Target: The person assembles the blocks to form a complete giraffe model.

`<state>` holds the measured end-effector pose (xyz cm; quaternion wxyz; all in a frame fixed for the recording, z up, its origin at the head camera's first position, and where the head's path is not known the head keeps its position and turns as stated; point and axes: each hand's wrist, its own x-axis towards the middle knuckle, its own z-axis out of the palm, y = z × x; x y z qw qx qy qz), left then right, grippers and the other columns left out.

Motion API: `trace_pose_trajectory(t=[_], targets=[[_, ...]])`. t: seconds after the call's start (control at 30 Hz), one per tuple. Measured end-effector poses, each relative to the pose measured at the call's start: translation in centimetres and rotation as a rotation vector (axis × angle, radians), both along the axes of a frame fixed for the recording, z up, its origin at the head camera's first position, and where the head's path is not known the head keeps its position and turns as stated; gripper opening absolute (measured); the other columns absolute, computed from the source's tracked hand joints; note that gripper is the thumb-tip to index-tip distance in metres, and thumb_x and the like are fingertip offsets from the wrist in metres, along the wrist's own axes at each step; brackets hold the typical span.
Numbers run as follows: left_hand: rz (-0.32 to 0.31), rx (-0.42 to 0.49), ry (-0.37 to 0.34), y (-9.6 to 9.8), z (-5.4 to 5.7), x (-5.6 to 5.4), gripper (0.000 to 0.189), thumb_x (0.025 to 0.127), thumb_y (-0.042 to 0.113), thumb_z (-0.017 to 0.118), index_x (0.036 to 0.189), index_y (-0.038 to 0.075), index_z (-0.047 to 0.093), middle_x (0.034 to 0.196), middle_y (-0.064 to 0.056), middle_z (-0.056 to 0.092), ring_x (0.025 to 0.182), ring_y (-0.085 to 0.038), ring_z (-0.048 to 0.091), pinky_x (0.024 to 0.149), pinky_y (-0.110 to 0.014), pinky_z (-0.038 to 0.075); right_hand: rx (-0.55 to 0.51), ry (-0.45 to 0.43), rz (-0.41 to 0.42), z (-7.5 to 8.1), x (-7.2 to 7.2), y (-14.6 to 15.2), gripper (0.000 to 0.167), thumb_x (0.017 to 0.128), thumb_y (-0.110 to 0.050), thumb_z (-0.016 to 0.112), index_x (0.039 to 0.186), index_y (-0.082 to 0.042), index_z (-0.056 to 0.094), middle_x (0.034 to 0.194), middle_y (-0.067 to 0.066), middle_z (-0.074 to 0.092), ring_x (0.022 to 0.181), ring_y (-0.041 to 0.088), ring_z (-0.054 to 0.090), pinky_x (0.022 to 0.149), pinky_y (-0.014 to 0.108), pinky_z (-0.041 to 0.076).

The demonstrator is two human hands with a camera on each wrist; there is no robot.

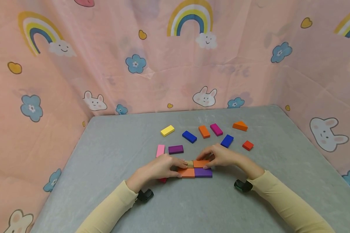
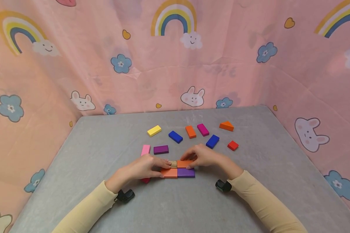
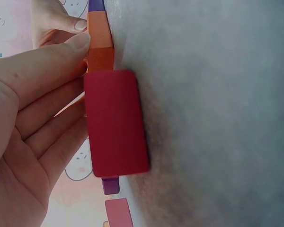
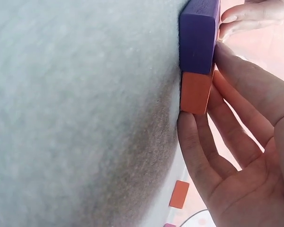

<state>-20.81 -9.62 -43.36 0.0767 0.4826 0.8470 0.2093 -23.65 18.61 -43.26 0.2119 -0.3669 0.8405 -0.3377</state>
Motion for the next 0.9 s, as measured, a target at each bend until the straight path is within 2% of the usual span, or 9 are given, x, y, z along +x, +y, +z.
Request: trace_pose_trajectory(t=[0.9], targets=[[0.019, -0.019, -0.02, 0.03, -0.04, -0.02, 0.036, 0.084, 0.029, 0.072, 0.118, 0.018, 0.068, 0.126, 0.004, 0.063, 0.12, -0.006, 0.056, 0.097, -0.024, 0.047, 0.004, 0.016, -0.009, -0.36, 0.2, 0.18, 0.034, 0.083, -0.025, 0.074, 0.115, -0.017, 0.068, 0.112, -0.002, 0.068, 0.103, 0.015, 0.064, 0.085, 0.029, 0.054]])
